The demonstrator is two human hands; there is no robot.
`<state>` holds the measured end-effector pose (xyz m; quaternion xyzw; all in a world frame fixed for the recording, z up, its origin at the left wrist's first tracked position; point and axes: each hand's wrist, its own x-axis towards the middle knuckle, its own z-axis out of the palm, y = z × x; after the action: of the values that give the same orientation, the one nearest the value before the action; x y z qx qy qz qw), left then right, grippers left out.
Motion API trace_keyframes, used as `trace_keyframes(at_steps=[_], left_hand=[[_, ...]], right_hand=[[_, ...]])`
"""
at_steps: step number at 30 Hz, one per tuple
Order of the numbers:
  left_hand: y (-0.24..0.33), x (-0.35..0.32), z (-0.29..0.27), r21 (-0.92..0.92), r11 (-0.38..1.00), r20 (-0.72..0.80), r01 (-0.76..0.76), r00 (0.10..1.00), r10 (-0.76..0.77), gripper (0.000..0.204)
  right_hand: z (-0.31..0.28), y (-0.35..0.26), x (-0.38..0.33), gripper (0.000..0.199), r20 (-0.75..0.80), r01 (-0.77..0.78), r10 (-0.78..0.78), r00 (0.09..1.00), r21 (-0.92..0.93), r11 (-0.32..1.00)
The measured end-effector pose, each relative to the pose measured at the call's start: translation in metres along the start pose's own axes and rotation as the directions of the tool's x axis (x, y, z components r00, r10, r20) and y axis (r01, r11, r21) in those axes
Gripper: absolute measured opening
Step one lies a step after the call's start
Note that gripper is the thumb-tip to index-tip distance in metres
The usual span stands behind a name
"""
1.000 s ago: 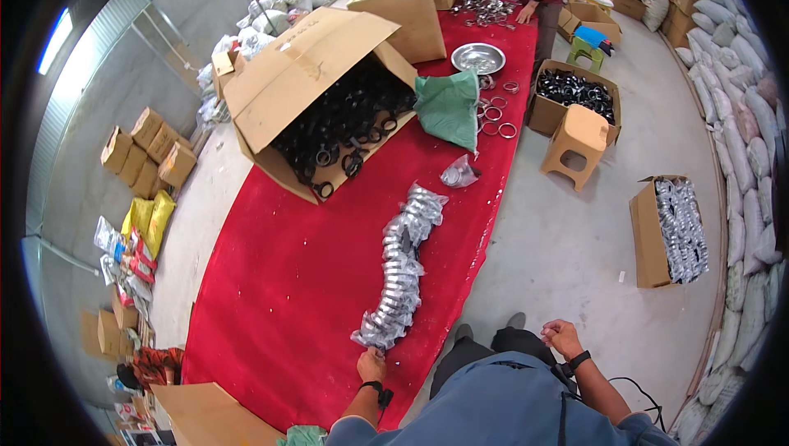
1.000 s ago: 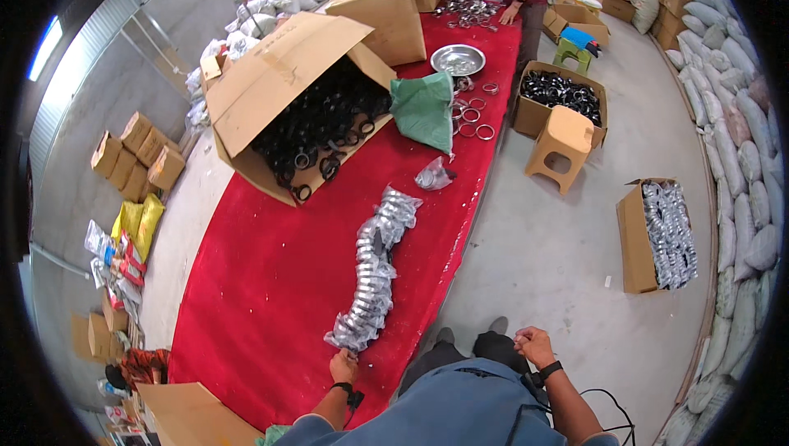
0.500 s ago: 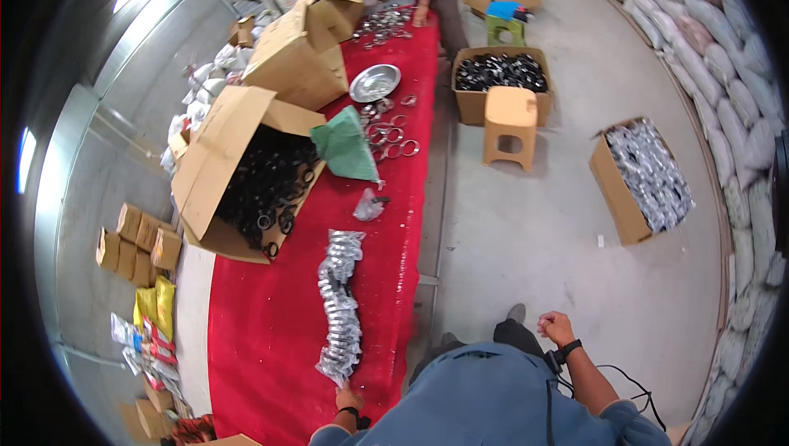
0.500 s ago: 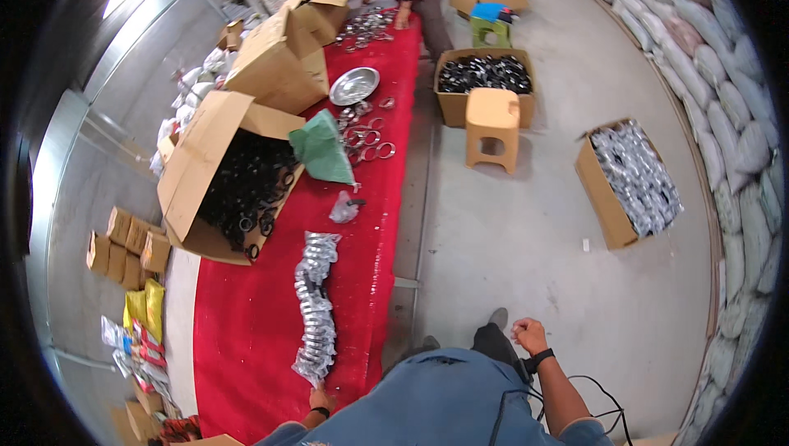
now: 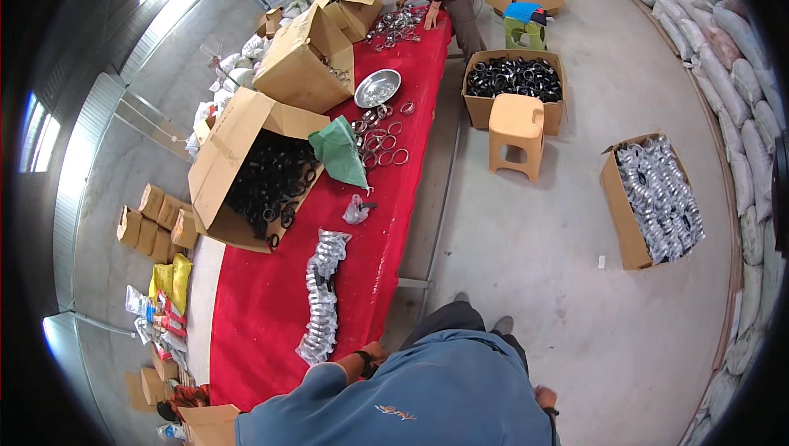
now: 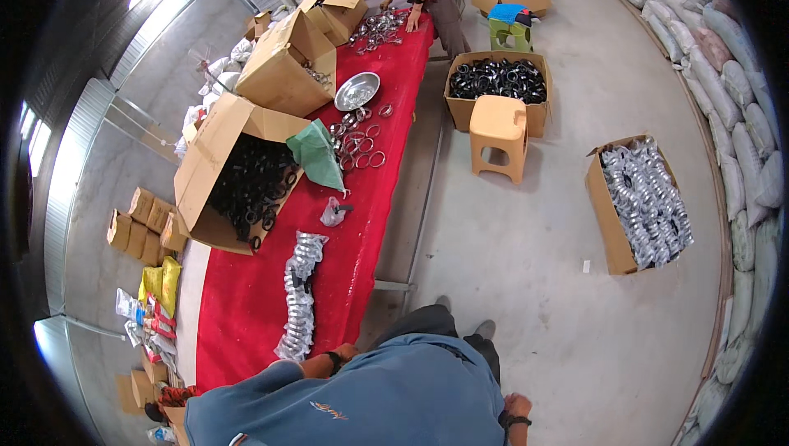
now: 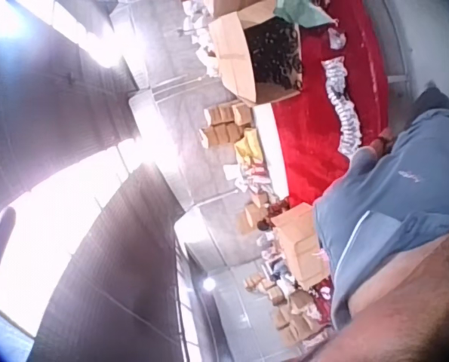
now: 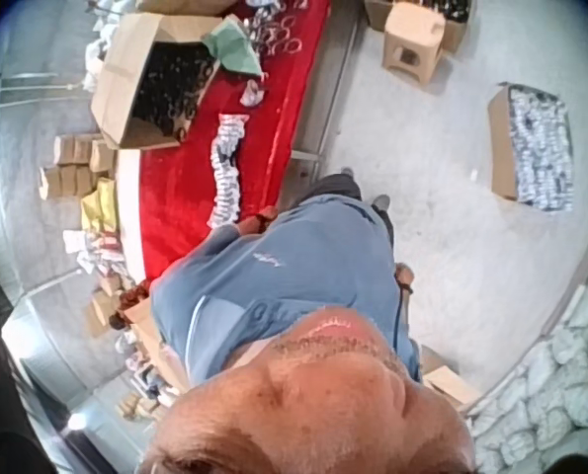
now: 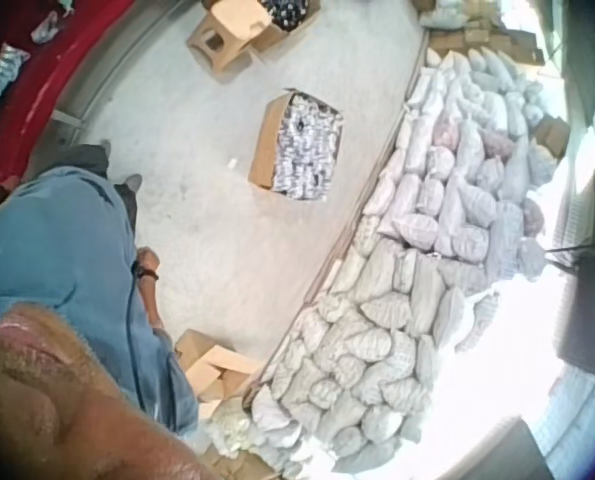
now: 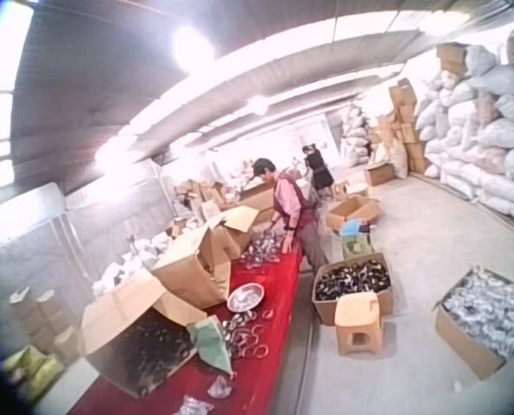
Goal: Inspecting and placing circular metal components into plastic bags at a factory workspace.
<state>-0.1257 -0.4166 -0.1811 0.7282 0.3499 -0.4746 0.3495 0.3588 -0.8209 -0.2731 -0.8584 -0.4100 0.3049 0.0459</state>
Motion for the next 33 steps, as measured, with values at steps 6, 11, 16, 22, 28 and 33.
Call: trace_keyframes(at_steps=[6,11,16,22,28,33], left_hand=[[0.029,0.043,-0.097,0.130,0.965,-0.287,-0.226,0.923,0.255,0.034],[0.082,0.073,-0.203,-0.311,0.949,-0.142,0.043,0.986,-0.091,0.036],[0.105,0.139,-0.316,-0.370,0.927,-0.134,-0.060,0.991,0.010,0.032],[0.143,0.220,-0.455,-0.745,0.663,-0.172,-0.068,0.981,-0.093,0.028],[0.181,0.261,-0.563,-0.745,0.653,-0.249,-0.135,0.965,-0.084,0.026],[0.215,0.281,-0.589,-0.695,0.707,-0.214,-0.131,0.976,-0.030,0.025]], right_hand=[[-0.048,0.003,-0.010,0.022,0.261,-0.172,0.112,0.959,0.223,0.960],[-0.037,0.056,0.039,0.032,0.106,-0.160,0.169,0.980,-0.084,0.984],[-0.096,0.037,0.107,0.035,0.006,-0.197,0.198,0.980,-0.024,0.980],[-0.229,-0.054,0.188,0.024,-0.099,-0.199,0.239,0.966,0.305,0.931],[-0.246,-0.073,0.232,0.013,0.245,-0.394,0.637,0.731,0.913,0.102],[-0.235,-0.065,0.204,0.039,0.067,-0.437,0.664,0.745,0.801,0.410]])
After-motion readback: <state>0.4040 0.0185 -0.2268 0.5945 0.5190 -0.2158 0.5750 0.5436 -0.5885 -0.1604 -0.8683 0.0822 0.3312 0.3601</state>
